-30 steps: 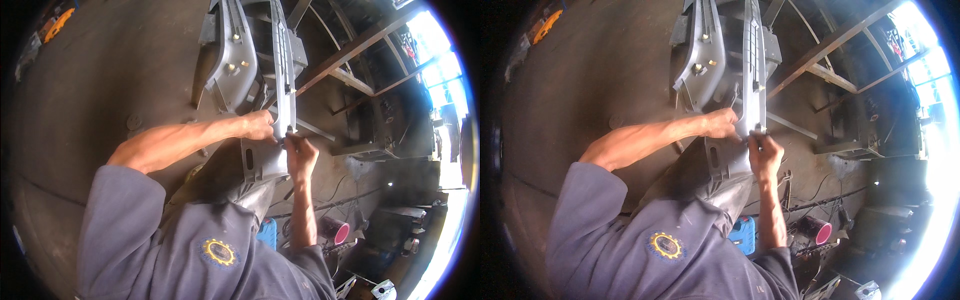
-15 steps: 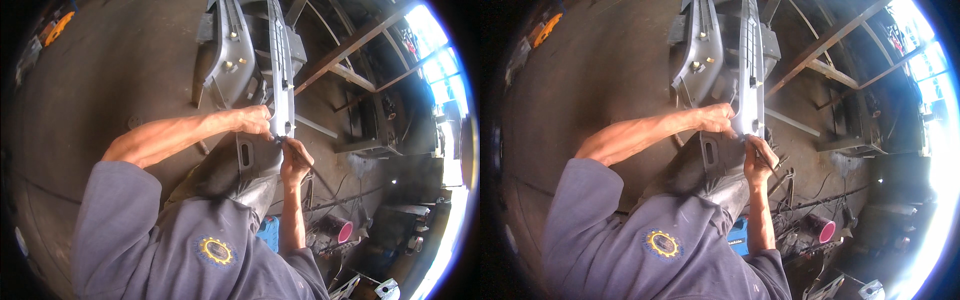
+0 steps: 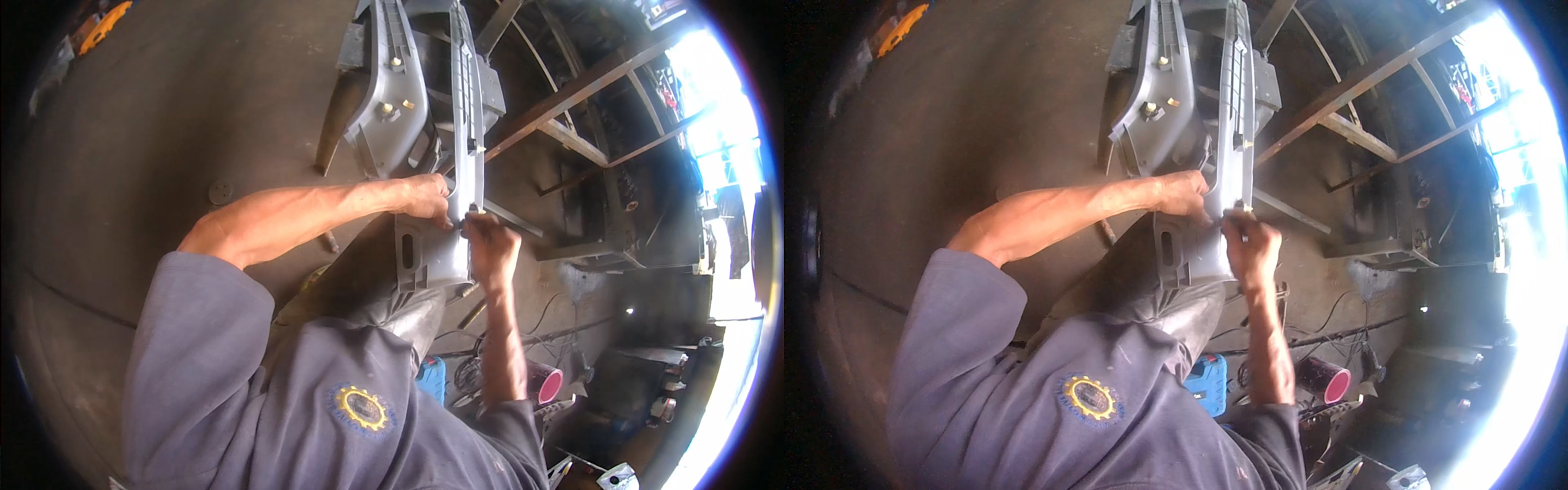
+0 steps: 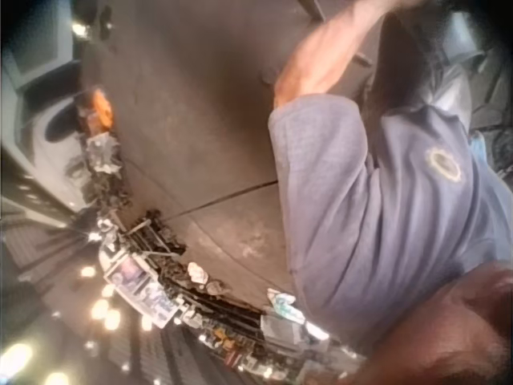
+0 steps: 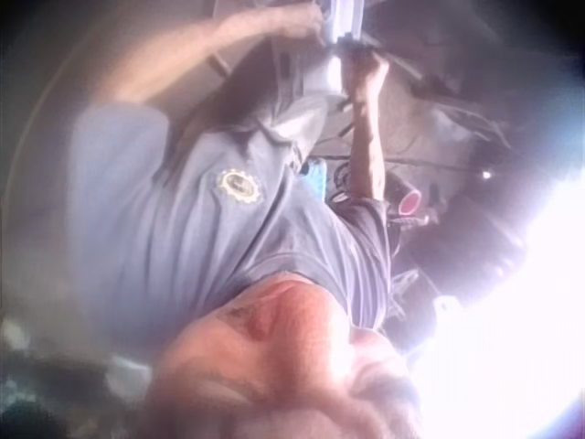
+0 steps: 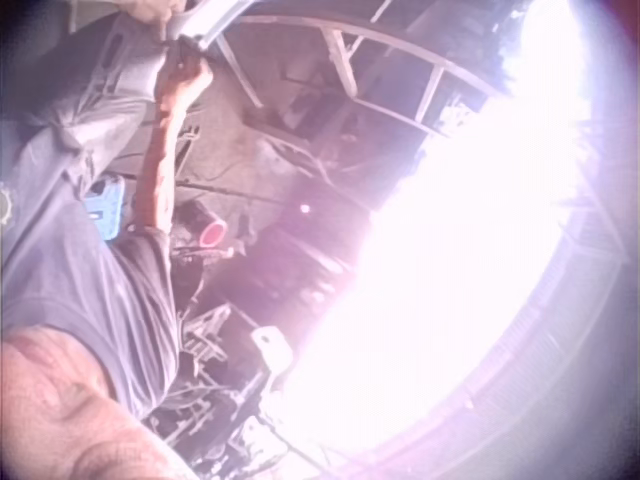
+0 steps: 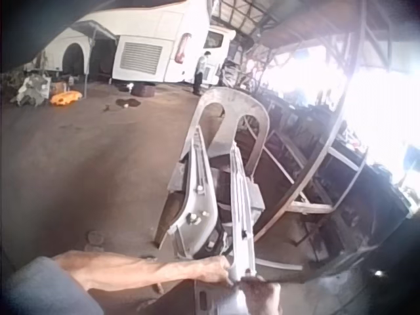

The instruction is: The person is repairing a car part, likely a bumper, using a welding tool. They are seated on the floor in a workshop, manipulating the part and applying the tool to specific areas.

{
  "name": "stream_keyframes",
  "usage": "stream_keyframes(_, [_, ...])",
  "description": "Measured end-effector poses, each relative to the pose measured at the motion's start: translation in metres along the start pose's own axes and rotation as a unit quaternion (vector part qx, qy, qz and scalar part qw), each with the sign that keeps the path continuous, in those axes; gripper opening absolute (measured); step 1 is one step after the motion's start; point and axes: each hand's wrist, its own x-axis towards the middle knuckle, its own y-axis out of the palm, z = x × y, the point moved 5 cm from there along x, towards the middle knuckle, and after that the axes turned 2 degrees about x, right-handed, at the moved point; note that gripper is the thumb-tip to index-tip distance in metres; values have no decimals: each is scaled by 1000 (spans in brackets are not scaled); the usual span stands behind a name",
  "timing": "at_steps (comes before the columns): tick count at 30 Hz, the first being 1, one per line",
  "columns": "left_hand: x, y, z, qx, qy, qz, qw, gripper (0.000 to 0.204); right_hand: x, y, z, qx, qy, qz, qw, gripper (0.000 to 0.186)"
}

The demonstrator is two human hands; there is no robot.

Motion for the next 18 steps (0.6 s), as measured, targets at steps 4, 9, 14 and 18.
stream_keyframes(4, [7,-1,9,67,11,8,998,35,-58,19,-25,214,-24,-159,963,17])
stream_keyframes(9, [5,0,7,56,13,25,998,35,-48,16,-13,105,-120,-150,976,14])
stream_keyframes(14, [5,-2,5,56,0,3,998,33,-11,5,14,10,-178,-42,983,12])
stream_keyframes(18, [13,5,6,49,-6,25,998,35,11,8,31,-128,-143,89,977,13])
